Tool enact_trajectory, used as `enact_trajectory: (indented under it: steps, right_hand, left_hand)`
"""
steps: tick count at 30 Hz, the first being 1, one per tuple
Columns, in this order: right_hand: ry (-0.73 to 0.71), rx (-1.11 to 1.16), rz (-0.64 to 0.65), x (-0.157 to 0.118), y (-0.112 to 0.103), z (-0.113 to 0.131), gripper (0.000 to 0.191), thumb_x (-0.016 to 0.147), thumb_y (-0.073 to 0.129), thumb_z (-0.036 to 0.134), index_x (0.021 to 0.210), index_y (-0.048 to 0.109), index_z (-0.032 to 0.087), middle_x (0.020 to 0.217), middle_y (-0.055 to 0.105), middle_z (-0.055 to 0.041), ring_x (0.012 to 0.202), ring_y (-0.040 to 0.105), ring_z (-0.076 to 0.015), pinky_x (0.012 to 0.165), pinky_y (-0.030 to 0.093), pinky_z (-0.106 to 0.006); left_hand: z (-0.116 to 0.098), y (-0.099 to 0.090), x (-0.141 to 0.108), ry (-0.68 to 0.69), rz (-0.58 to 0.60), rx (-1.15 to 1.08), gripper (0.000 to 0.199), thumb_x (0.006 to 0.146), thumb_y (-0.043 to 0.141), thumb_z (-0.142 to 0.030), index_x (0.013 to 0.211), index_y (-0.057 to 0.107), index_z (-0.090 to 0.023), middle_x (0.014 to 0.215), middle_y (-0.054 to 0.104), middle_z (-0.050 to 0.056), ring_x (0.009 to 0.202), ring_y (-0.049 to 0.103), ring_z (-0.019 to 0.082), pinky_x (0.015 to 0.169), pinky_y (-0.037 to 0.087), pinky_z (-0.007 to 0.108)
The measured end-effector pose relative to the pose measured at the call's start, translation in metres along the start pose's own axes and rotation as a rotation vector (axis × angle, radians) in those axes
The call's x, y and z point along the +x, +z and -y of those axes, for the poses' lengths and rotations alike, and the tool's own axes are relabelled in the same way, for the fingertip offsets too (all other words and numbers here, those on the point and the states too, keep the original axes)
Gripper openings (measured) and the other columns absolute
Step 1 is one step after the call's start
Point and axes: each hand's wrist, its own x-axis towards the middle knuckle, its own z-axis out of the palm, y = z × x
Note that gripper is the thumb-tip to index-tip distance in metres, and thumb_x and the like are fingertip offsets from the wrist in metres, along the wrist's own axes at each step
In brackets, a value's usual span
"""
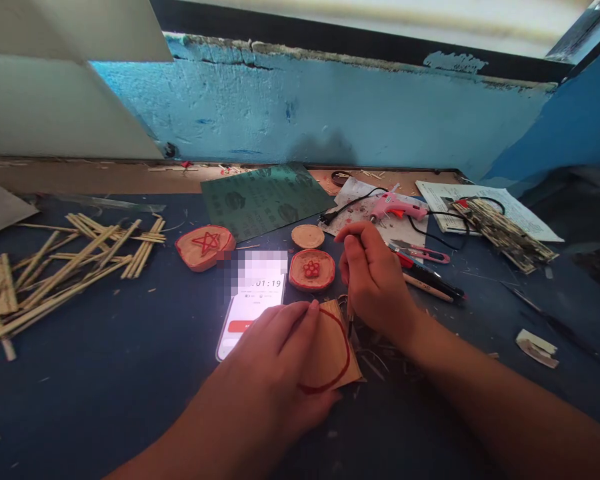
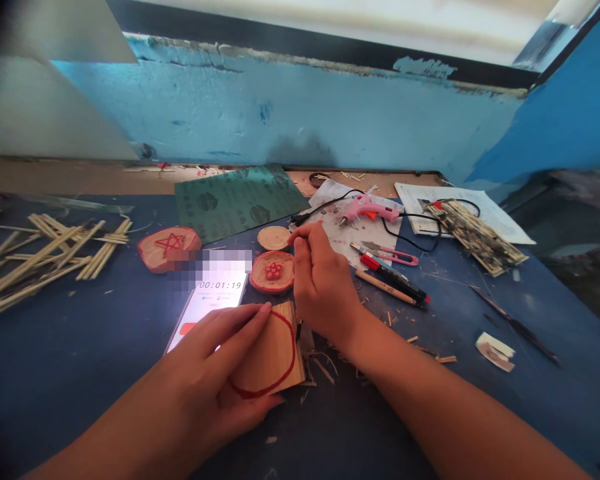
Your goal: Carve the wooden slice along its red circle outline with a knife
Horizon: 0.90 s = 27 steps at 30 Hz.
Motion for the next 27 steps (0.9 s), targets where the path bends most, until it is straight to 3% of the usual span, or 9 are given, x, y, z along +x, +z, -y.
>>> enact_trajectory:
  steps: [6,15,20,27]
  right_hand:
    - [0.017,-0.023,-0.012,0.000,0.001,0.002,0.018,0.115,0.042,0.038,0.111,0.056,0.027,0.074,0.056,0.0028,0.061,0.053,-0.0162,0.057,0.035,-0.032]
    - [0.006,-0.037,-0.023,0.001,0.002,0.001,0.017,0.114,0.041,0.036,0.107,0.055,0.028,0.071,0.054,0.0045,0.060,0.052,-0.0156,0.058,0.035,-0.032]
    - [-0.010,-0.073,-0.019,-0.001,0.004,0.005,0.016,0.113,0.042,0.032,0.105,0.055,0.027,0.071,0.053,0.0048,0.060,0.050,-0.0149,0.059,0.035,-0.032]
    - [-0.024,-0.145,-0.032,-0.001,0.002,0.012,0.015,0.112,0.042,0.028,0.105,0.055,0.025,0.071,0.054,0.0053,0.058,0.051,-0.0143,0.059,0.034,-0.032]
  left_hand:
    - [0.000,0.003,0.002,0.013,-0.063,0.009,0.087,0.079,0.087,-0.024,0.156,0.045,-0.019,0.148,0.059,0.017,0.128,0.065,0.037,0.105,0.062,0.053]
    - [0.000,0.002,0.003,0.017,-0.057,0.014,0.096,0.077,0.091,-0.023,0.159,0.041,-0.020,0.149,0.059,0.014,0.130,0.064,0.034,0.109,0.060,0.050]
    - [0.000,0.003,0.002,0.007,-0.066,0.000,0.092,0.075,0.091,-0.024,0.156,0.047,-0.019,0.147,0.061,0.013,0.125,0.067,0.032,0.105,0.062,0.045]
    - [-0.001,0.003,0.003,-0.003,-0.047,0.011,0.088,0.080,0.088,-0.024,0.156,0.046,-0.019,0.149,0.060,0.013,0.128,0.066,0.033,0.106,0.061,0.047]
